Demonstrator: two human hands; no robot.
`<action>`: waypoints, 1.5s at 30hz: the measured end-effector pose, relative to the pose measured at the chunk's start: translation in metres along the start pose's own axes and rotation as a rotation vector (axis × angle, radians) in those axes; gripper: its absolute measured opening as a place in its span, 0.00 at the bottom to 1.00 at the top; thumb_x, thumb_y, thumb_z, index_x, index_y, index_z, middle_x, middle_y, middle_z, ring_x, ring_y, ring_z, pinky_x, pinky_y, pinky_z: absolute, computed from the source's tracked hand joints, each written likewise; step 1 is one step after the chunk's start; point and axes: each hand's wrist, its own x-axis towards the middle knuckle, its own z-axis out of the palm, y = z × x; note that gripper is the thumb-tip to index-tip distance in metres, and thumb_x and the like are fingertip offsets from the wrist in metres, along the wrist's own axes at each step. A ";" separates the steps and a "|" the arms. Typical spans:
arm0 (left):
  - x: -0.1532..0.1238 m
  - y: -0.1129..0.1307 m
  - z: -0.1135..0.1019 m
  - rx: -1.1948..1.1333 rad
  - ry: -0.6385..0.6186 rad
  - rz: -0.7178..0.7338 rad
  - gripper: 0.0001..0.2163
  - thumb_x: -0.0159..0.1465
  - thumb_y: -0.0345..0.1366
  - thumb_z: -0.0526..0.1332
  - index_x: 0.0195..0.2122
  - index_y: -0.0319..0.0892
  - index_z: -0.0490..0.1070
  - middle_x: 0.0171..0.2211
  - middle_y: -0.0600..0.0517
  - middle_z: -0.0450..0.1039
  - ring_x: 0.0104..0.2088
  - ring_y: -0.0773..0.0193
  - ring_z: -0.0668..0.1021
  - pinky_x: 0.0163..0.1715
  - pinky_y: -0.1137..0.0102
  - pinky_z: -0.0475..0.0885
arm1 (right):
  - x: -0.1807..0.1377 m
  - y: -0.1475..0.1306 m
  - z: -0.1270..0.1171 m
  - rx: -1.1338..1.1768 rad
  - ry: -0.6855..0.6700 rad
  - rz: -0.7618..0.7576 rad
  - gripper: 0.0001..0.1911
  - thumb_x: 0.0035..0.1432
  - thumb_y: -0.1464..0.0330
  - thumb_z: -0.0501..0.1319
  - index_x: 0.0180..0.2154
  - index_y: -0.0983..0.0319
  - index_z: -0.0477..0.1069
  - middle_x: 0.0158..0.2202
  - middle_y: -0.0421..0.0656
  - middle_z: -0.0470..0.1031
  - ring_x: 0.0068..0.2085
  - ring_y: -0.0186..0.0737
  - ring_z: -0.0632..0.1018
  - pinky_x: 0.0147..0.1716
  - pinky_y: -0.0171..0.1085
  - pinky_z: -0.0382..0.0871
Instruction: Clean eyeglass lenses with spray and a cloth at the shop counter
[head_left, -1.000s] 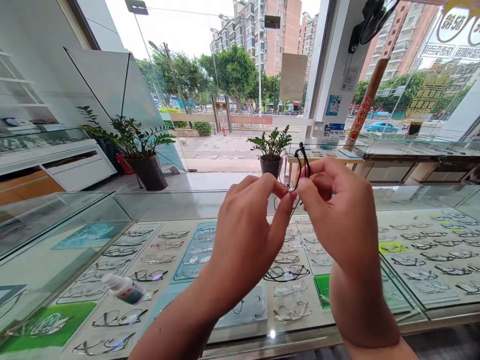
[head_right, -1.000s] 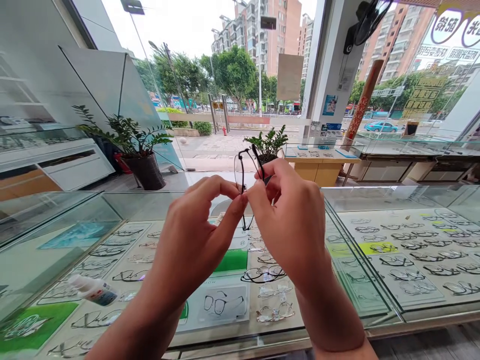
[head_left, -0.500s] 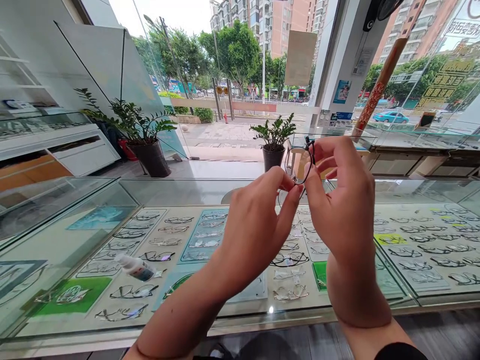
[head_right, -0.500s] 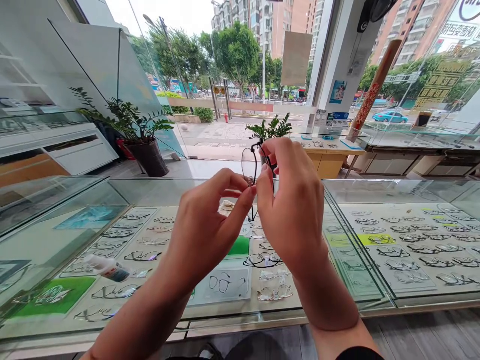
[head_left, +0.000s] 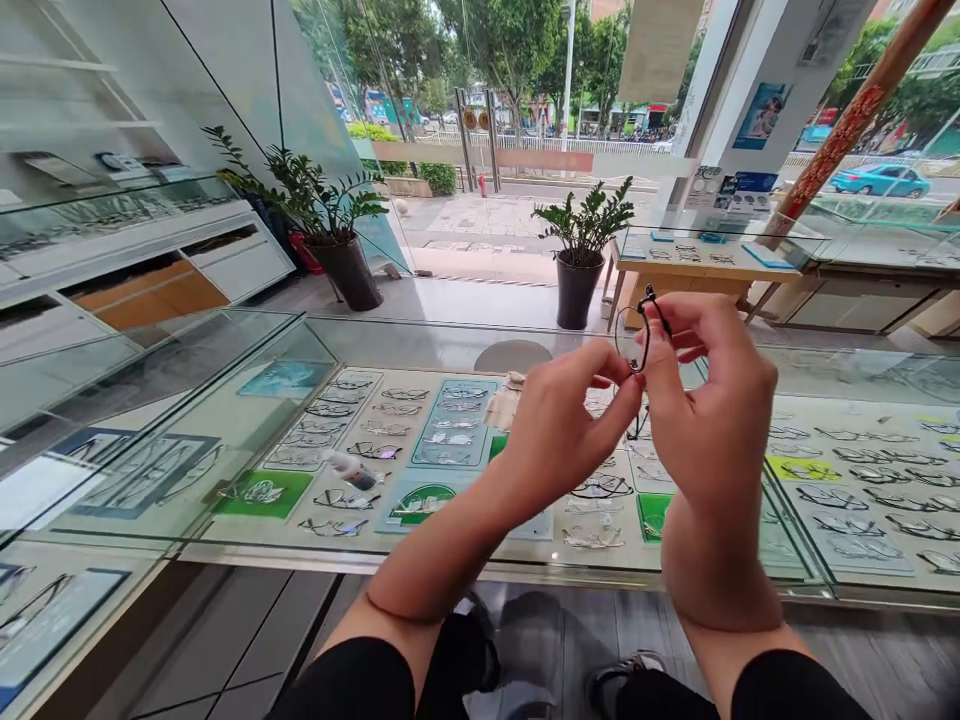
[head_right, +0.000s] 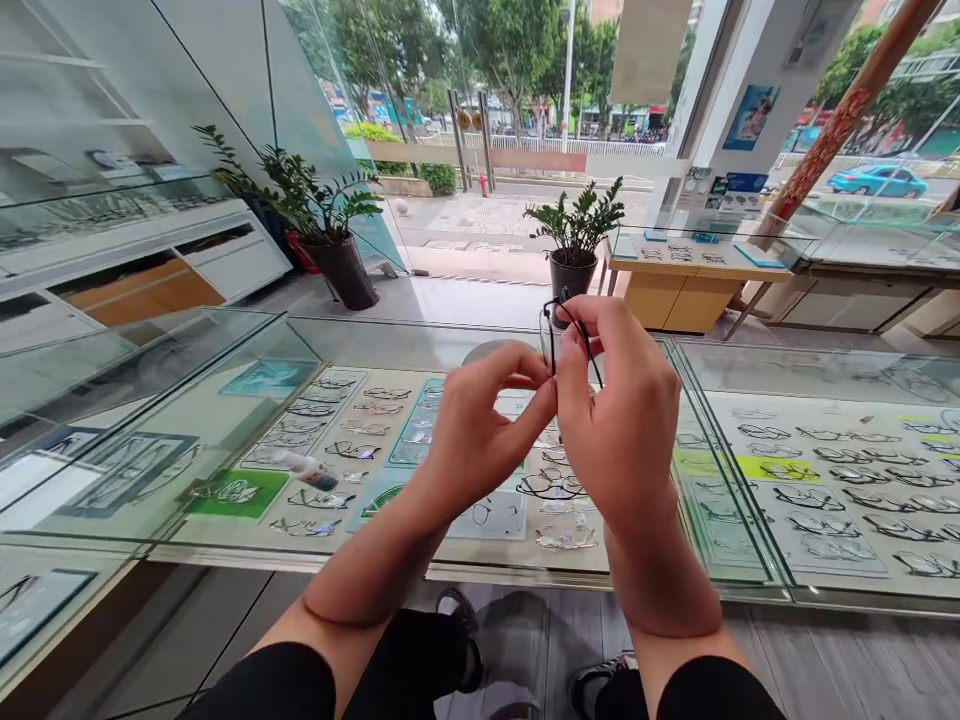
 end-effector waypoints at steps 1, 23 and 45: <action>-0.004 0.000 0.001 -0.032 0.008 -0.001 0.06 0.72 0.34 0.64 0.36 0.45 0.71 0.34 0.53 0.81 0.36 0.63 0.82 0.45 0.62 0.83 | -0.001 -0.001 -0.002 -0.012 -0.009 -0.006 0.08 0.73 0.70 0.58 0.49 0.56 0.75 0.44 0.43 0.85 0.41 0.45 0.83 0.43 0.46 0.75; -0.184 -0.120 0.017 -0.500 0.071 -0.474 0.28 0.59 0.64 0.74 0.31 0.45 0.68 0.37 0.45 0.85 0.43 0.53 0.86 0.42 0.62 0.77 | -0.344 -0.032 -0.012 0.404 -1.120 0.235 0.07 0.70 0.68 0.63 0.45 0.59 0.81 0.42 0.43 0.84 0.39 0.38 0.81 0.42 0.36 0.72; -0.181 -0.157 0.025 -0.535 0.105 -0.586 0.27 0.57 0.62 0.76 0.34 0.44 0.70 0.42 0.43 0.87 0.46 0.51 0.87 0.44 0.62 0.77 | -0.572 -0.011 0.037 0.302 -2.293 0.578 0.08 0.51 0.78 0.68 0.26 0.58 0.79 0.23 0.30 0.74 0.24 0.33 0.72 0.30 0.33 0.66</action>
